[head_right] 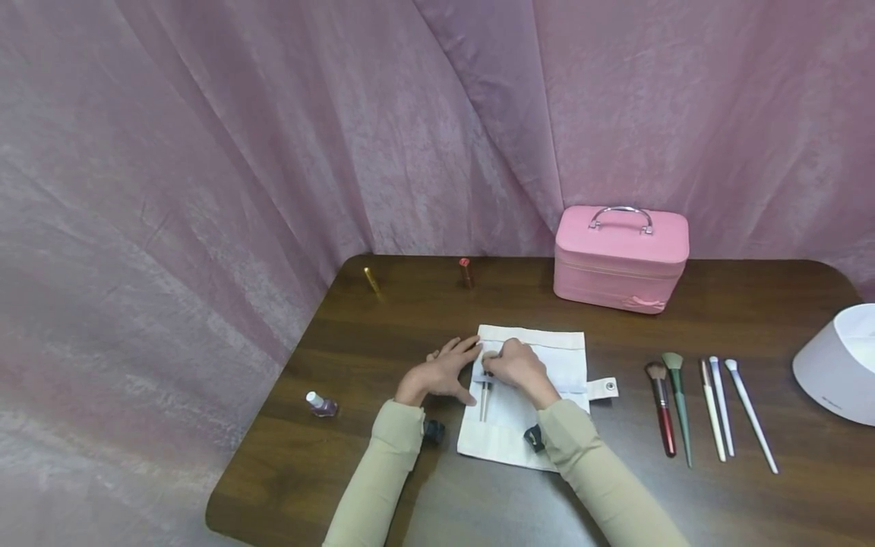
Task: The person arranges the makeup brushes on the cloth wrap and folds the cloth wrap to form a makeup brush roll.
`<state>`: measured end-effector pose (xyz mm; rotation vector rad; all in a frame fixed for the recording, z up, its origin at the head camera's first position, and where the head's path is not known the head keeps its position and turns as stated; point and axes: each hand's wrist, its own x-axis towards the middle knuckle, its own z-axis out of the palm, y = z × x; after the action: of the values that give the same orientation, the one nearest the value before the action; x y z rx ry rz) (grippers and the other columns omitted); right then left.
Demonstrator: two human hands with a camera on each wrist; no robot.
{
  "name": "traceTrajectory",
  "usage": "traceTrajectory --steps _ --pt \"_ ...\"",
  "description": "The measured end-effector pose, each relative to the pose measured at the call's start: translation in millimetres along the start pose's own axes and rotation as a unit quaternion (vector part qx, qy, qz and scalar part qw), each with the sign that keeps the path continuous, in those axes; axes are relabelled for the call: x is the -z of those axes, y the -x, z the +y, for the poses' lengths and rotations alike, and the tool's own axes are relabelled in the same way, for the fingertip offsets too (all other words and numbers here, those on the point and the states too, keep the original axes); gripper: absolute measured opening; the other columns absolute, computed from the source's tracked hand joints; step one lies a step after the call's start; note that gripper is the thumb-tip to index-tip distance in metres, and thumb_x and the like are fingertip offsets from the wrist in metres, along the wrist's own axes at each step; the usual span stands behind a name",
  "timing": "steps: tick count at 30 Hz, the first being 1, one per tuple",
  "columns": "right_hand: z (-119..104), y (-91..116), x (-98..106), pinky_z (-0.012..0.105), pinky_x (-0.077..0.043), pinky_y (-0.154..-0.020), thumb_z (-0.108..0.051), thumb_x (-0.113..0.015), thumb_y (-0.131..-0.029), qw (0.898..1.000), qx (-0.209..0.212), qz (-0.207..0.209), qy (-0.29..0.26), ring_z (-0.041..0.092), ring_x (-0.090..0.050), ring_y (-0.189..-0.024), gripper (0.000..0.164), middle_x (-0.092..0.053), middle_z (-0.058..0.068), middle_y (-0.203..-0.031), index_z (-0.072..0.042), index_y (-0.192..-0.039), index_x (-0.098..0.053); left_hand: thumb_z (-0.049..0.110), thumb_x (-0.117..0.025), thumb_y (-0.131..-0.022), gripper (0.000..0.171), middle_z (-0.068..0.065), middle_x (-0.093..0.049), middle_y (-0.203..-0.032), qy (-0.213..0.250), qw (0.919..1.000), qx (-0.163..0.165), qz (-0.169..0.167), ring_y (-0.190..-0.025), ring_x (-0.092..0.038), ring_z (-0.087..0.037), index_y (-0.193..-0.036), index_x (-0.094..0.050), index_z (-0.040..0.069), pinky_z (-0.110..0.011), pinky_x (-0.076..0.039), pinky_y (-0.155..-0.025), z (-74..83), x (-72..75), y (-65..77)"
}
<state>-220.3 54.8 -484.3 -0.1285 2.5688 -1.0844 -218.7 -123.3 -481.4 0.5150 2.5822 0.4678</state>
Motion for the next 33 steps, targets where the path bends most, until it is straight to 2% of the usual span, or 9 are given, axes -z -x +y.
traceTrajectory --steps 4,10,15,18,25,30,33 --pt "-2.4 2.5 2.6 0.024 -0.027 -0.045 -0.025 -0.065 -0.092 1.000 0.001 0.005 0.028 0.008 -0.033 -0.045 0.043 -0.037 -0.006 -0.049 -0.015 -0.052 -0.051 0.026 -0.089 -0.080 0.101 0.004 -0.014 -0.169 -0.004 1.0000 0.002 0.001 -0.154 -0.009 -0.028 -0.161 -0.029 0.015 -0.063 -0.018 -0.115 0.0 0.0 -0.4" --pt "-6.7 8.8 10.0 0.027 -0.032 -0.048 -0.030 -0.064 -0.097 0.999 0.005 0.024 0.044 0.013 -0.042 -0.050 0.038 -0.045 -0.003 -0.053 -0.009 -0.065 -0.065 0.027 -0.088 -0.081 0.101 0.004 -0.013 -0.169 -0.007 1.0000 0.000 -0.002 -0.154 -0.008 -0.028 -0.162 -0.028 0.016 -0.063 -0.018 -0.115 0.0 -0.9 0.4" --pt "-6.7 11.5 18.5 0.034 -0.044 -0.056 -0.027 -0.063 -0.095 0.997 0.036 0.053 0.045 0.020 -0.055 -0.065 0.031 -0.065 0.007 -0.075 0.002 -0.090 -0.074 0.027 -0.088 -0.080 0.101 0.005 -0.012 -0.169 -0.007 1.0000 0.000 0.000 -0.154 -0.008 -0.028 -0.162 -0.028 0.016 -0.063 -0.017 -0.115 0.3 0.5 0.7" --pt "-2.8 12.1 22.0 0.039 -0.049 -0.065 -0.026 -0.064 -0.095 0.995 0.064 0.061 0.047 0.023 -0.060 -0.076 0.032 -0.070 0.012 -0.091 0.005 -0.099 -0.074 0.027 -0.088 -0.080 0.102 0.005 -0.013 -0.169 -0.009 1.0000 0.000 0.000 -0.154 -0.008 -0.028 -0.162 -0.028 0.016 -0.063 -0.017 -0.115 -0.1 0.1 0.9" --pt "10.4 12.2 29.9 0.044 -0.050 -0.073 -0.019 -0.065 -0.094 0.986 0.124 0.101 0.056 0.028 -0.064 -0.081 0.027 -0.070 0.014 -0.091 0.006 -0.101 -0.072 0.027 -0.088 -0.080 0.101 0.004 -0.013 -0.169 -0.008 1.0000 -0.001 0.001 -0.154 -0.008 -0.028 -0.162 -0.028 0.015 -0.063 -0.018 -0.115 -1.5 -1.3 -0.5" --pt "15.3 16.6 36.3 0.056 -0.049 -0.088 -0.023 -0.065 -0.096 0.983 0.137 0.104 0.071 0.041 -0.064 -0.104 0.037 -0.067 0.025 -0.110 0.008 -0.117 -0.066 0.028 -0.088 -0.081 0.101 0.004 -0.012 -0.169 -0.003 1.0000 0.001 -0.002 -0.154 -0.007 -0.028 -0.162 -0.027 0.016 -0.062 -0.017 -0.116 -2.4 -1.8 -1.2" --pt "16.8 21.4 41.4 0.060 -0.047 -0.092 -0.024 -0.066 -0.096 0.980 0.147 0.105 0.084 0.045 -0.061 -0.111 0.042 -0.063 0.028 -0.120 0.008 -0.122 -0.063 0.027 -0.088 -0.081 0.101 0.005 -0.011 -0.169 0.004 1.0000 0.000 -0.003 -0.154 -0.006 -0.028 -0.162 -0.027 0.016 -0.063 -0.016 -0.116 -2.8 -1.7 -1.5"
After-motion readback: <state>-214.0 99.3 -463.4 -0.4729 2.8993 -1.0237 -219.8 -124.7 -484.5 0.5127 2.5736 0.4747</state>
